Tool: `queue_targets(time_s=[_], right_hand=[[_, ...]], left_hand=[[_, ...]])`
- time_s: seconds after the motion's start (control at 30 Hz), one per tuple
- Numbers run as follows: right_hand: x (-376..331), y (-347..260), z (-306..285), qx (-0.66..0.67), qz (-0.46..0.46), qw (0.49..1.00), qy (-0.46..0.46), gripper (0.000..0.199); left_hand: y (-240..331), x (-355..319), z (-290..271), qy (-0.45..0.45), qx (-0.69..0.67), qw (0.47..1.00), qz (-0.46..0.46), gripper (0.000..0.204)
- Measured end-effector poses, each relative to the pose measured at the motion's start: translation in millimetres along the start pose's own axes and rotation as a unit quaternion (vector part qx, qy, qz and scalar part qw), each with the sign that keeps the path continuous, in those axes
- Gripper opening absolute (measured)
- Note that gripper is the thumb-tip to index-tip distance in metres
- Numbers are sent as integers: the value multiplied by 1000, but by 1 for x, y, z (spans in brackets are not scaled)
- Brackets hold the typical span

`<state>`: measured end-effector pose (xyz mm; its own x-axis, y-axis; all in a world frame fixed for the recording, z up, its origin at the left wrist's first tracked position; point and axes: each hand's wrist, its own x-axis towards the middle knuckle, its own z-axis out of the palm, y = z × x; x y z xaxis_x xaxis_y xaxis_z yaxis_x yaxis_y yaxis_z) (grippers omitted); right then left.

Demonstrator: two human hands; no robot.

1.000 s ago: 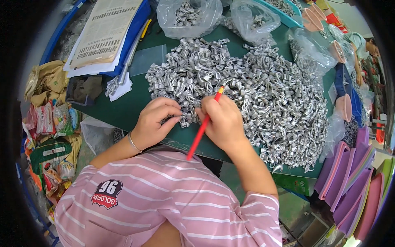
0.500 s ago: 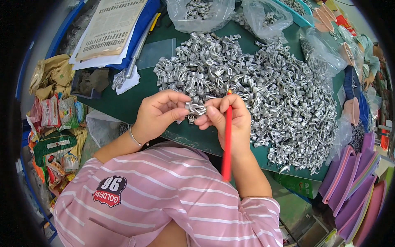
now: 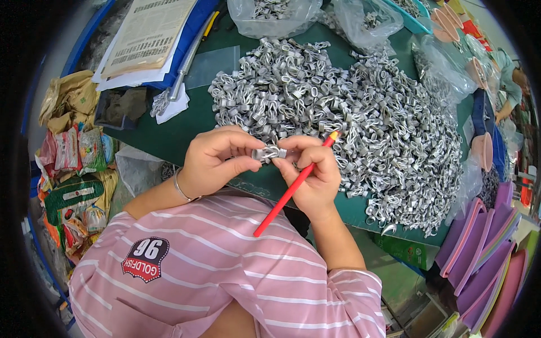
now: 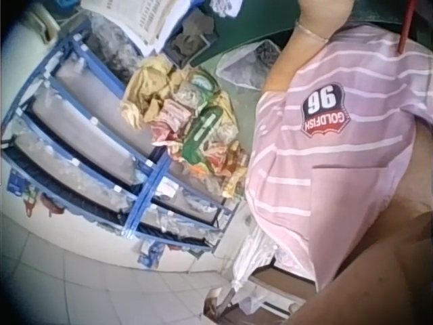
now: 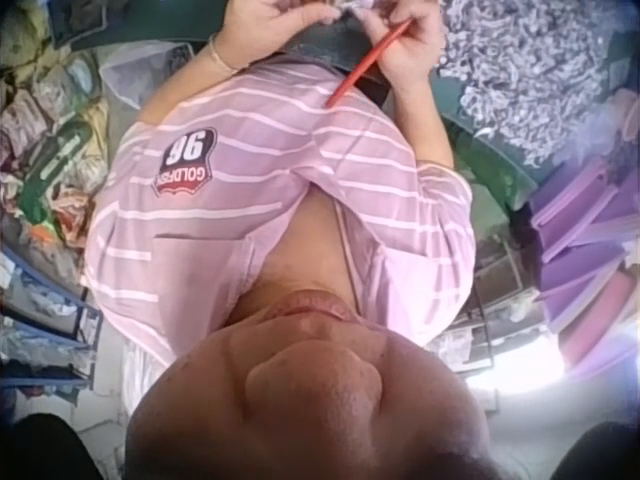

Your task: The person assembles small hardware components by hand, taking a metal piece from a bin or pile, checking its configuration, and sorting it on the workbench.

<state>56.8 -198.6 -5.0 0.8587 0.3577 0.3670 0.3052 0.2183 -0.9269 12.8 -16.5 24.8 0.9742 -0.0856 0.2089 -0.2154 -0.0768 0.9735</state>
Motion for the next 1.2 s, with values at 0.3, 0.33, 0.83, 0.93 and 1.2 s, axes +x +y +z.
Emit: queue_targets(time_s=[0.3, 0.33, 0.83, 0.93, 1.2], right_hand=[[2, -9, 7, 33, -68, 997, 32, 36], [3, -11, 7, 33, -68, 997, 33, 36], [23, -8, -3, -498, -130, 837, -185, 29], [21, -2, -6, -456, -169, 862, -145, 25], [13, -4, -4, -156, -97, 981, -57, 28]], left_hand=[[-10, -7, 5, 3, -168, 978, -124, 19], [-9, -7, 5, -9, -158, 978, -136, 19], [-11, -11, -9, 15, -409, 838, -363, 9], [-10, -11, -5, 23, -350, 870, -347, 9], [-5, -5, 4, 1, -254, 910, -329, 25]])
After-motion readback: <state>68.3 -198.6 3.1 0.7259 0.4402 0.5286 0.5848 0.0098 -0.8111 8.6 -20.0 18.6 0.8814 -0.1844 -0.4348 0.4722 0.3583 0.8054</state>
